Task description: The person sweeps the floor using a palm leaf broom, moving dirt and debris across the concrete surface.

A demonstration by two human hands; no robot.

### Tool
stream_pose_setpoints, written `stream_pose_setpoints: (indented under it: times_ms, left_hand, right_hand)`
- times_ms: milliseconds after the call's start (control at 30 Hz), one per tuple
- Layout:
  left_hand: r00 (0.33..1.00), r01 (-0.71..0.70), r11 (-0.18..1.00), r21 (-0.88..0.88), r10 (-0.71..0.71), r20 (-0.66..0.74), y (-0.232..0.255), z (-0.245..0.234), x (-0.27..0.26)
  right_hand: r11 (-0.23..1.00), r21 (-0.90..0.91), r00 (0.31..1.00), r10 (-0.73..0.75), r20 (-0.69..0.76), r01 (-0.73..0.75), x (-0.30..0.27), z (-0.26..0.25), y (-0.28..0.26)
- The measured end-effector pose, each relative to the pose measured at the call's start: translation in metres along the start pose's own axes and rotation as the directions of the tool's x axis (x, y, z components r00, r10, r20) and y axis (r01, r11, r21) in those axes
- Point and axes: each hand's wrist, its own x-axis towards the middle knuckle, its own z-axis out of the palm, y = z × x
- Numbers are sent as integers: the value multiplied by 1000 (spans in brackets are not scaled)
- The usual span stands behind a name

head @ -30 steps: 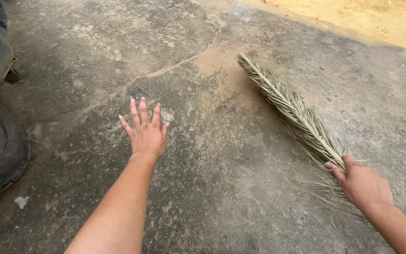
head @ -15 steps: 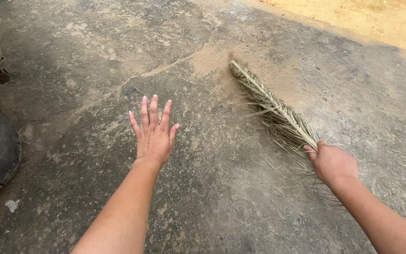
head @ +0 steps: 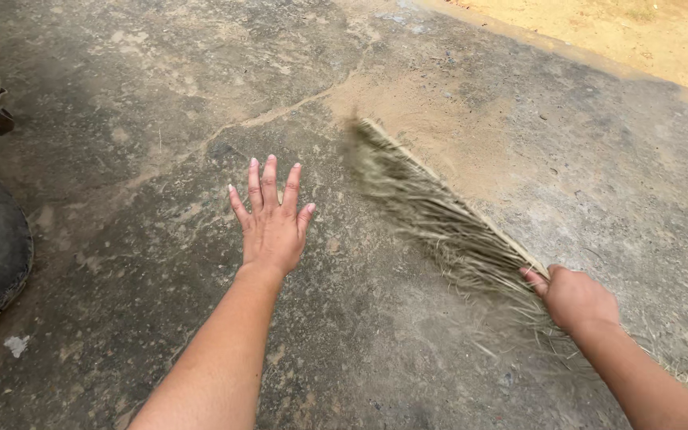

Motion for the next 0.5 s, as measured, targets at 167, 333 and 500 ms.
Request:
stream_pose_setpoints:
  times_ms: [167,333,500]
  left_hand:
    - [992,125,992,-21,-125,28,-11,-1,5]
    - [992,127,988,-91,-129,-14,7,-3,12]
    - [1000,11,1000,-27,-11,18,5,-4,2]
  right_hand:
    - [980,201,999,12,-35,-4,-12,-23,-50]
    - [862,324,831,-481,278,390,-71,21,-39]
    - [855,514,829,-240,505,-65,-27,73,76]
